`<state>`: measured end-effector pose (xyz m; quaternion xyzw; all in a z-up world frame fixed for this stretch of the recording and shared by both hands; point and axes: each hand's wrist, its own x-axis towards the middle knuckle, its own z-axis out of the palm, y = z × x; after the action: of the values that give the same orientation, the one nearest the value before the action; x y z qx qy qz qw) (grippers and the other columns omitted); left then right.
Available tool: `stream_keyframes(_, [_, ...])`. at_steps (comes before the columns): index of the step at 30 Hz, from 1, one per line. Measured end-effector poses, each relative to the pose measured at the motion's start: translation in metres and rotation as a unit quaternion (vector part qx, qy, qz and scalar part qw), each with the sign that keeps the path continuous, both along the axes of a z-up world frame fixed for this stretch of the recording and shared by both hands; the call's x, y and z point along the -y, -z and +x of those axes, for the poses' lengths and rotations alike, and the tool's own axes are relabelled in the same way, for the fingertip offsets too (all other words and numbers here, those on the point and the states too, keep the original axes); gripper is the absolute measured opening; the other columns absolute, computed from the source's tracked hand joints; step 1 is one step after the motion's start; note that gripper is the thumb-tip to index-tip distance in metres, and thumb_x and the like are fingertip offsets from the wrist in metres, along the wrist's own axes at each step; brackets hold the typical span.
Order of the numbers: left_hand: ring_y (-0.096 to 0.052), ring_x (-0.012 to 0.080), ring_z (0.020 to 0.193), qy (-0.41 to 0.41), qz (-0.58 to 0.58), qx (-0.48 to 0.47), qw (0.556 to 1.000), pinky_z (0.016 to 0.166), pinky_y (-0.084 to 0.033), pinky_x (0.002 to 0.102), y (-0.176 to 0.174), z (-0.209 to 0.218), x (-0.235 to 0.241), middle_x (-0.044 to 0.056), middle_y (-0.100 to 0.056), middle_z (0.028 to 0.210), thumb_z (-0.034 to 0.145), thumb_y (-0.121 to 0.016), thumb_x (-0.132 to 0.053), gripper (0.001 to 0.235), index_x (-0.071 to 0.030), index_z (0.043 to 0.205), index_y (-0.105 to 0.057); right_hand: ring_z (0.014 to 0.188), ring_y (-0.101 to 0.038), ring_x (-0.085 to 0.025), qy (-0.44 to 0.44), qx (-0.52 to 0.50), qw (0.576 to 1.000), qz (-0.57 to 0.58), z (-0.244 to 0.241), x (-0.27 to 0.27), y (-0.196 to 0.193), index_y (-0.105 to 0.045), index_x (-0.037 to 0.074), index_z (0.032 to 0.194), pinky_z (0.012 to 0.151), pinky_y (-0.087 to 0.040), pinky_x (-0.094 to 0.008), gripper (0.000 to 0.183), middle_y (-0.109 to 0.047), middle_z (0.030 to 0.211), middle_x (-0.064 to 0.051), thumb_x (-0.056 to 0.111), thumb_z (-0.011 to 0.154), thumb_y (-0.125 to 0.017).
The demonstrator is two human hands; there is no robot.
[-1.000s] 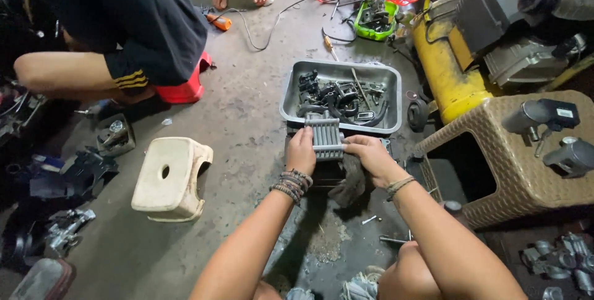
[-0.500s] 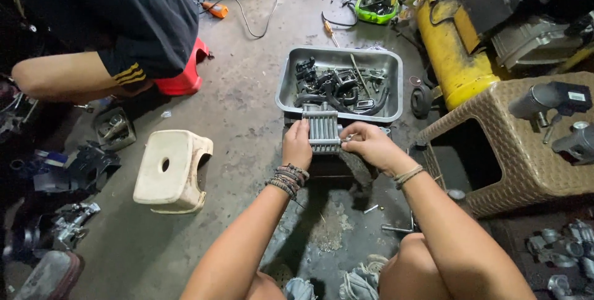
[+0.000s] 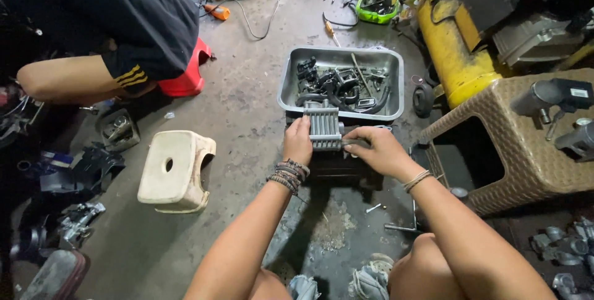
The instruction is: Cleaning a motorcycle cylinder block and various engine components using a rag and cleaning solution in a workshop environment.
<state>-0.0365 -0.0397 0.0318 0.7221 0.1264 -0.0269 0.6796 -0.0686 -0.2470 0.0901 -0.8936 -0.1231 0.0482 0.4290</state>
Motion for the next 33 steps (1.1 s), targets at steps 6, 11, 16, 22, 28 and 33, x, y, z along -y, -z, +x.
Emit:
stream_keyframes(6, [-0.052, 0.0323, 0.137, 0.006, 0.015, 0.0, 1.0, 0.119, -0.035, 0.044, -0.007, -0.002, -0.003, 0.017, -0.065, 0.137, 0.102, -0.051, -0.048, 0.059, 0.001, 0.132, -0.065, 0.084, -0.065, -0.015, 0.047, -0.189, 0.966, 0.171, 0.007, 0.006, 0.03, -0.078, 0.008, 0.095, 0.087, -0.054, -0.038, 0.018, -0.075, 0.085, -0.002, 0.021, 0.097, -0.066])
stream_keyframes(11, [-0.052, 0.0343, 0.136, 0.012, 0.031, 0.014, 0.999, 0.117, -0.038, 0.045, -0.02, -0.002, -0.007, 0.022, -0.066, 0.134, 0.103, -0.049, -0.044, 0.054, 0.0, 0.128, -0.067, 0.086, -0.064, -0.017, 0.016, -0.161, 0.969, 0.186, 0.012, 0.004, 0.029, -0.075, 0.005, 0.088, 0.083, -0.054, -0.037, 0.013, -0.071, 0.084, -0.004, 0.018, 0.09, -0.073])
stream_keyframes(16, [-0.054, 0.0305, 0.135, 0.025, 0.053, -0.017, 0.998, 0.115, -0.039, 0.043, -0.026, -0.005, -0.01, 0.015, -0.067, 0.135, 0.103, -0.048, -0.05, 0.057, -0.005, 0.13, -0.067, 0.103, -0.073, -0.023, 0.023, -0.107, 0.986, 0.129, 0.018, 0.004, 0.023, -0.08, 0.006, 0.107, 0.095, -0.054, -0.041, 0.025, -0.081, 0.101, -0.014, 0.012, 0.083, -0.079])
stream_keyframes(22, [-0.049, 0.0324, 0.139, 0.03, 0.05, -0.009, 0.998, 0.118, -0.037, 0.044, -0.014, -0.005, -0.003, 0.018, -0.061, 0.142, 0.102, -0.047, -0.051, 0.061, -0.002, 0.136, -0.062, 0.112, -0.071, -0.028, -0.009, -0.078, 0.988, 0.132, 0.009, 0.008, 0.017, -0.078, 0.0, 0.114, 0.103, -0.051, -0.044, 0.031, -0.079, 0.111, -0.019, 0.005, 0.084, -0.078])
stream_keyframes(28, [-0.042, 0.0354, 0.145, 0.035, 0.037, -0.019, 0.999, 0.122, -0.03, 0.045, -0.039, -0.013, 0.0, 0.023, -0.052, 0.15, 0.103, -0.047, -0.052, 0.071, 0.005, 0.145, -0.051, 0.099, -0.067, -0.014, -0.006, -0.083, 0.984, 0.157, 0.01, 0.007, 0.022, -0.081, 0.005, 0.109, 0.093, -0.055, -0.039, 0.026, -0.08, 0.099, -0.009, 0.005, 0.084, -0.077])
stream_keyframes(33, [-0.044, 0.0366, 0.143, 0.023, 0.015, -0.004, 1.0, 0.121, -0.033, 0.047, -0.024, -0.007, -0.001, 0.023, -0.057, 0.145, 0.103, -0.05, -0.049, 0.065, 0.004, 0.141, -0.057, 0.093, -0.064, -0.013, 0.046, -0.124, 0.965, 0.226, 0.004, -0.002, 0.035, -0.08, 0.005, 0.108, 0.088, -0.054, -0.037, 0.026, -0.075, 0.095, -0.006, 0.005, 0.082, -0.079])
